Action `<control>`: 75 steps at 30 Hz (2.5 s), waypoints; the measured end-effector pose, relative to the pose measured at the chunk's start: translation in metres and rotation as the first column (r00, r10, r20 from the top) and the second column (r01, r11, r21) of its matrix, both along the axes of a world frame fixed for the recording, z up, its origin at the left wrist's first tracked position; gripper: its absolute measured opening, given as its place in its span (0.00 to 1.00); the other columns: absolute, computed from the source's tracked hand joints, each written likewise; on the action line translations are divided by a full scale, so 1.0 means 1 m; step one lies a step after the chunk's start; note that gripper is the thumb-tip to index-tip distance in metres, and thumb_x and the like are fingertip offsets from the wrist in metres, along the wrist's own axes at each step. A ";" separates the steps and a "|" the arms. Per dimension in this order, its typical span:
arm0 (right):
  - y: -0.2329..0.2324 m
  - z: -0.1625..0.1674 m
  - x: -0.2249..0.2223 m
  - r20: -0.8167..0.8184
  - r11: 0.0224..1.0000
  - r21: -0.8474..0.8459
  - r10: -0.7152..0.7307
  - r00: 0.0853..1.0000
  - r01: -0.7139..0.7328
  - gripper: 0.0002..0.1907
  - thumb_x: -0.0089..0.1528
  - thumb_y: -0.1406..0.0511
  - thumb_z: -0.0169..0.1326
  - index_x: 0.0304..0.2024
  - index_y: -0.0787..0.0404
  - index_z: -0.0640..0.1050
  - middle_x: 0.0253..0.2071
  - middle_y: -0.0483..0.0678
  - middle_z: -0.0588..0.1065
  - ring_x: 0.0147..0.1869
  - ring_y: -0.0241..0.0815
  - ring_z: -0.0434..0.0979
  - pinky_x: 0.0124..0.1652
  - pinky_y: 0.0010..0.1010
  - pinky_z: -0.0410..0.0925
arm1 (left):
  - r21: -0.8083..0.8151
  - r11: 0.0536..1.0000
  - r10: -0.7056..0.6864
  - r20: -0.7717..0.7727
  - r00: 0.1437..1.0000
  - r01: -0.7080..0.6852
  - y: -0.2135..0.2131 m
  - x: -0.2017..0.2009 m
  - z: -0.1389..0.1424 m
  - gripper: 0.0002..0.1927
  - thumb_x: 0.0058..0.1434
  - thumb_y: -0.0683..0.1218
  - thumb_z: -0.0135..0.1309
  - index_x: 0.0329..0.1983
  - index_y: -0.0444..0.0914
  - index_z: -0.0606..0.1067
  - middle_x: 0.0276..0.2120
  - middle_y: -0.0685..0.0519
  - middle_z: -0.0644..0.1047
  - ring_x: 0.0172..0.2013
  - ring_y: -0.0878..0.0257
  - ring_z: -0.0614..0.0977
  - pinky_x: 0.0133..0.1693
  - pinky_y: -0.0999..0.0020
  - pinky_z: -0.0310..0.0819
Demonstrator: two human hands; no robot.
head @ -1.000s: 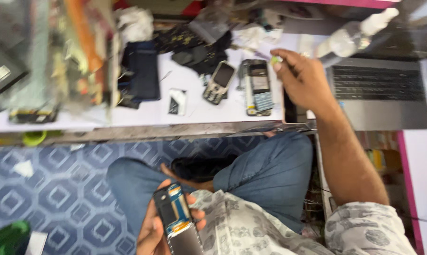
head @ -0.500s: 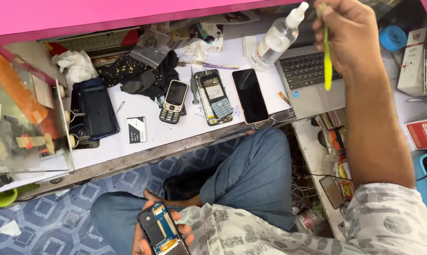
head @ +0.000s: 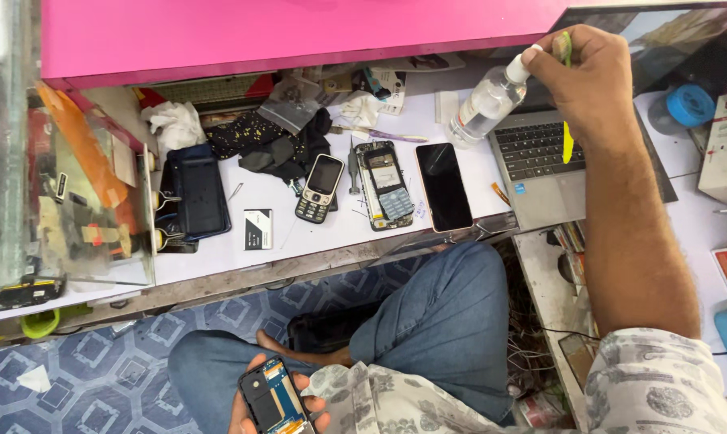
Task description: The person sits on the floor and disassembles a feature phone, prying off the back cover, removing the battery, and separating the keypad and front frame. They then spray liquid on the phone and scrub its parts with a brush.
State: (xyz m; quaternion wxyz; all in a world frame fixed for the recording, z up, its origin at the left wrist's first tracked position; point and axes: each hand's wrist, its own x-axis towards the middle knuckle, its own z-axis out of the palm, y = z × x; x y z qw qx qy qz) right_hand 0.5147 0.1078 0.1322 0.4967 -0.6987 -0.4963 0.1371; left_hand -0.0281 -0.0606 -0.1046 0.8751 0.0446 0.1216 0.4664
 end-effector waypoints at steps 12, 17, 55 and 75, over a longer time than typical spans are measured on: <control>0.002 -0.018 -0.003 -0.056 0.990 0.137 0.051 0.997 -0.042 0.06 0.71 0.70 0.63 0.41 0.67 0.79 0.31 0.36 0.72 0.32 0.23 0.65 0.31 0.19 0.57 | 0.063 0.998 -0.007 -0.014 1.000 0.008 0.006 0.004 0.012 0.39 0.70 0.56 0.52 0.77 0.47 0.47 0.56 0.26 0.67 0.52 0.30 0.77 0.52 0.24 0.72; 0.002 -0.003 -0.003 -0.329 0.998 0.033 -0.032 0.944 0.045 0.13 0.71 0.61 0.52 0.38 0.62 0.80 0.25 0.38 0.71 0.24 0.26 0.64 0.22 0.19 0.56 | 0.126 0.990 -0.078 0.166 0.983 0.057 0.019 0.013 0.003 0.37 0.71 0.55 0.51 0.77 0.46 0.49 0.58 0.27 0.68 0.55 0.29 0.75 0.53 0.22 0.71; 0.006 0.001 0.026 -0.378 0.991 -0.058 0.089 0.922 -0.119 0.07 0.74 0.65 0.57 0.40 0.59 0.76 0.32 0.41 0.75 0.33 0.30 0.73 0.34 0.24 0.69 | 0.045 0.999 0.009 -0.108 0.994 -0.004 0.002 -0.003 0.017 0.39 0.70 0.57 0.52 0.77 0.48 0.48 0.55 0.30 0.67 0.51 0.35 0.79 0.50 0.27 0.75; 0.008 0.003 0.037 -0.221 0.976 -0.196 0.055 0.974 -0.099 0.09 0.73 0.63 0.57 0.39 0.58 0.76 0.32 0.39 0.72 0.32 0.28 0.69 0.31 0.21 0.63 | 0.026 0.999 0.043 -0.230 0.972 -0.038 -0.003 -0.006 0.015 0.42 0.68 0.59 0.53 0.77 0.46 0.47 0.52 0.30 0.68 0.48 0.36 0.80 0.47 0.28 0.78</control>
